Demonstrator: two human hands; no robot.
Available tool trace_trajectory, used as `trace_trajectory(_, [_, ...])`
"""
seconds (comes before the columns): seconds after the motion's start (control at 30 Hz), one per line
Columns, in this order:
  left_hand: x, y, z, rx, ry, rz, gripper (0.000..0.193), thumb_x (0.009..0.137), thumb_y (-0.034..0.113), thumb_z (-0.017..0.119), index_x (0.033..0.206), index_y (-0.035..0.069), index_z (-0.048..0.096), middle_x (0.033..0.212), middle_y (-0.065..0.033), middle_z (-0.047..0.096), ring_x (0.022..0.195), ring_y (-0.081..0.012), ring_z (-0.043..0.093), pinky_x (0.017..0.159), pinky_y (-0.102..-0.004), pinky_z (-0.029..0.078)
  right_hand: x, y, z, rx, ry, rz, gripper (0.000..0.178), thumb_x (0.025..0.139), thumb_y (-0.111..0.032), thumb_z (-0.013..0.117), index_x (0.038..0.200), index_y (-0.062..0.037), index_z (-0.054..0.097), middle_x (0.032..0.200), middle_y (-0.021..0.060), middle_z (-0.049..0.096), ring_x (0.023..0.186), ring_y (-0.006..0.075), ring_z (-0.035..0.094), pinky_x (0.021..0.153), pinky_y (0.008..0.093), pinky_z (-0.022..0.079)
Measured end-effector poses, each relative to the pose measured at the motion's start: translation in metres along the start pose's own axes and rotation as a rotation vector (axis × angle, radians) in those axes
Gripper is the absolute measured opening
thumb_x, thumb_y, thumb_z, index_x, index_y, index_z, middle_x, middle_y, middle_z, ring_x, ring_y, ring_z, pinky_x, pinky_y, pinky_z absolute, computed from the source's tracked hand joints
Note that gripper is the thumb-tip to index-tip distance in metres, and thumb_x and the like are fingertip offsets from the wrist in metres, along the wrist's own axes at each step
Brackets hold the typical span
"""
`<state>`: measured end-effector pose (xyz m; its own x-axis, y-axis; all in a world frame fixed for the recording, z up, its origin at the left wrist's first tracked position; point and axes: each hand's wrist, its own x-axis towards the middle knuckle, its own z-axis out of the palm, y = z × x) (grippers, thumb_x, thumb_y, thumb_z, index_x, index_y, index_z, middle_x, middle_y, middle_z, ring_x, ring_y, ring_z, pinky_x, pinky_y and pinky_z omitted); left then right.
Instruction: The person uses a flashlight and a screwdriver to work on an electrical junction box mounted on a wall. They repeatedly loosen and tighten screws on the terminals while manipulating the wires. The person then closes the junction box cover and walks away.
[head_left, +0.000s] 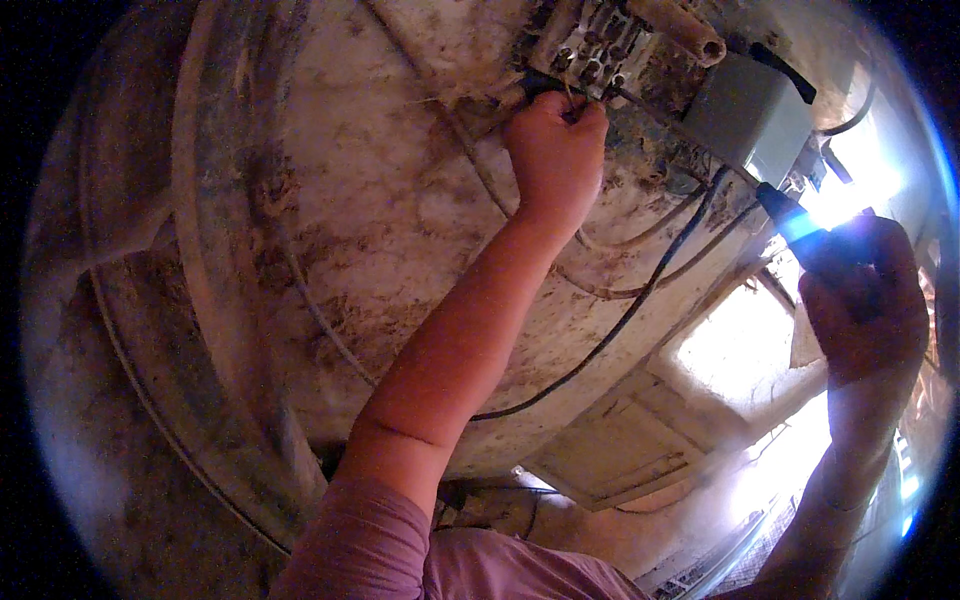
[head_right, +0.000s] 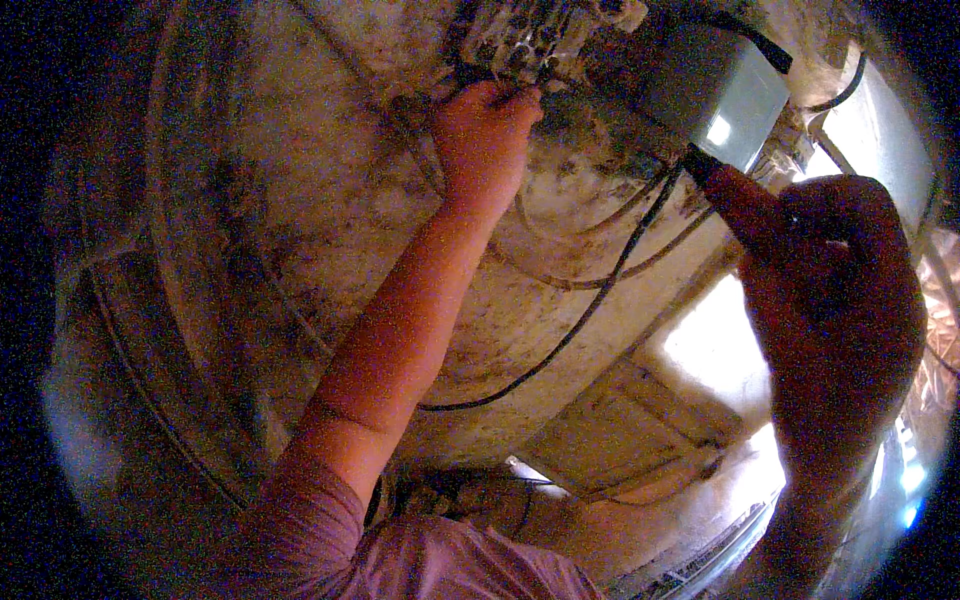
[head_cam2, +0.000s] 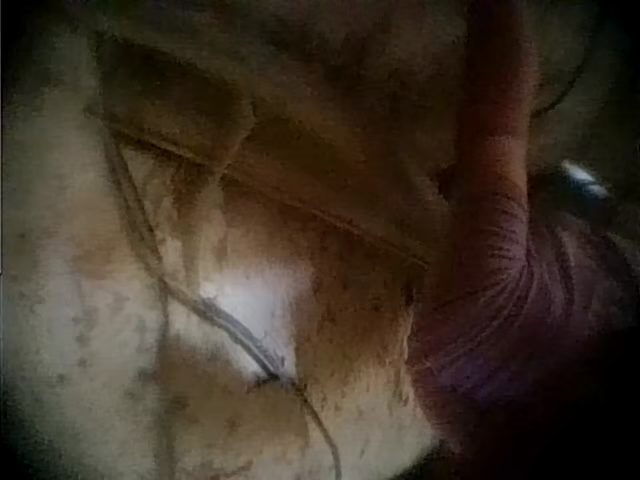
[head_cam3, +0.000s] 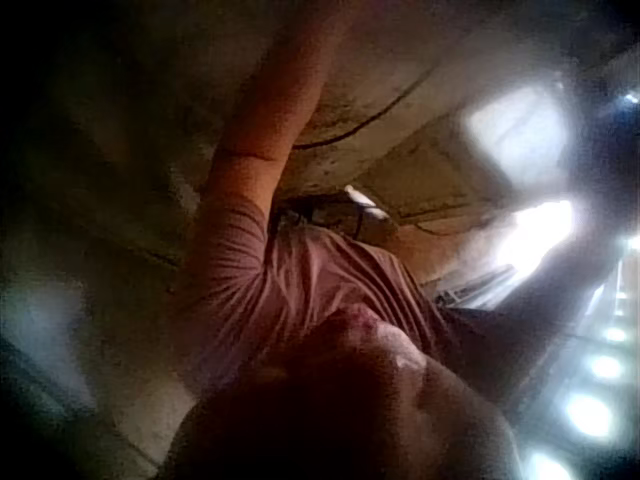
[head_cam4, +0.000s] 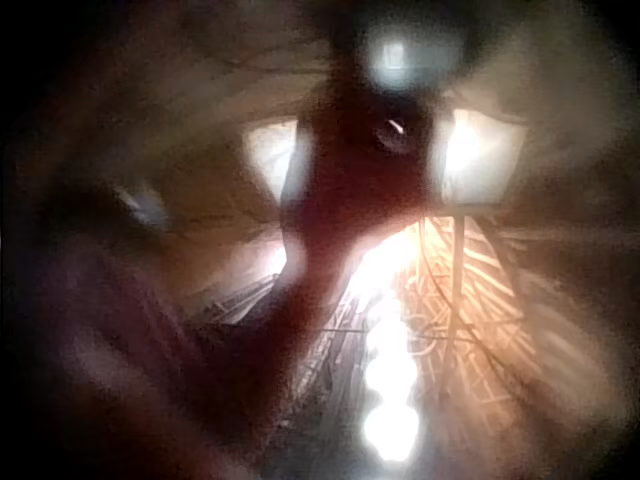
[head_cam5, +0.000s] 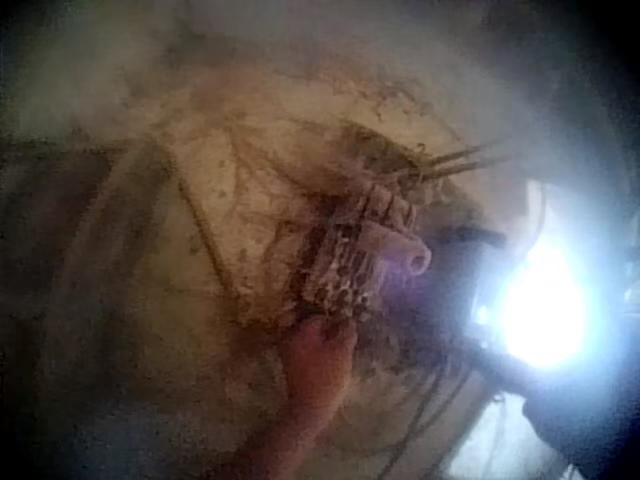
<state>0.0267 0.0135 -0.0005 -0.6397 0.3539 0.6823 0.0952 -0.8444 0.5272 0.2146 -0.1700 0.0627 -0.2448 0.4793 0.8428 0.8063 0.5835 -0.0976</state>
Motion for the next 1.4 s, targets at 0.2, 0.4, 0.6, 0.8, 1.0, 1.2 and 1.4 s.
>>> trace_trajectory(0.2, [-0.002,-0.011,0.007,-0.021,0.083,0.008,0.012,0.073,0.009,0.065,0.074,-0.003,0.063,0.061,-0.0111,0.062,0.052,-0.0175,0.057,0.052,-0.0307,0.044,0.0,-0.021,0.004,0.02,0.035,0.09,0.021,0.08,-0.011,0.064,0.1,-0.0061,0.058,0.079,-0.0019,0.058,0.072,0.0064,0.05,0.068,0.0205,0.039])
trace_trajectory(0.4, [-0.003,-0.013,0.008,-0.108,0.055,-0.062,0.014,0.073,0.011,0.065,0.075,-0.002,0.063,0.063,-0.012,0.063,0.055,-0.0187,0.059,0.054,-0.0316,0.045,0.002,-0.029,0.003,-0.046,0.01,0.182,0.026,0.081,-0.015,0.064,0.104,-0.0067,0.055,0.07,-0.0039,0.048,0.064,0.0045,0.043,0.059,0.0197,0.032])
trace_trajectory(0.6, [0.003,-0.002,-0.005,0.065,-0.025,0.03,0.016,0.072,0.014,0.065,0.069,-0.001,0.064,0.057,-0.0128,0.061,0.049,-0.0202,0.058,0.051,-0.0329,0.044,0.005,-0.022,0.005,0.016,0.001,0.135,0.027,0.081,-0.021,0.065,0.103,-0.009,0.054,0.066,-0.005,0.045,0.06,0.0031,0.038,0.054,0.0187,0.028])
trace_trajectory(0.8, [0.0,0.004,0.001,0.108,0.019,0.012,0.016,0.07,0.014,0.064,0.07,-0.001,0.064,0.056,-0.0123,0.06,0.05,-0.0198,0.058,0.051,-0.0326,0.045,0.007,-0.021,0.002,0.078,-0.04,0.192,0.025,0.08,-0.021,0.066,0.1,-0.0102,0.055,0.063,-0.0059,0.043,0.059,0.0024,0.037,0.054,0.0182,0.026])
trace_trajectory(1.0, [-0.005,-0.008,0.008,-0.05,0.112,0.004,0.014,0.071,0.012,0.063,0.072,-0.001,0.063,0.059,-0.0122,0.061,0.051,-0.018,0.056,0.052,-0.0313,0.044,0.006,-0.018,0.005,0.132,-0.031,0.167,0.023,0.079,-0.02,0.067,0.096,-0.01,0.056,0.062,-0.0058,0.042,0.058,0.0024,0.037,0.053,0.0183,0.026])
trace_trajectory(1.2, [-0.007,-0.01,0.014,-0.078,0.175,0.029,0.013,0.072,0.011,0.064,0.073,-0.002,0.062,0.059,-0.01,0.06,0.05,-0.0145,0.053,0.05,-0.0294,0.043,0.006,-0.016,0.003,0.096,-0.038,0.149,0.02,0.081,-0.019,0.066,0.096,-0.0101,0.057,0.062,-0.0059,0.044,0.056,0.0016,0.035,0.052,0.0187,0.025])
trace_trajectory(1.4, [-0.011,-0.001,0.014,-0.202,0.147,-0.062,0.012,0.074,0.009,0.064,0.072,-0.003,0.062,0.06,-0.007,0.062,0.052,-0.0117,0.055,0.05,-0.0279,0.043,0.008,-0.012,0.004,0.087,-0.047,0.159,0.02,0.082,-0.02,0.065,0.098,-0.0107,0.057,0.064,-0.0055,0.049,0.056,-0.0003,0.036,0.048,0.0167,0.022])
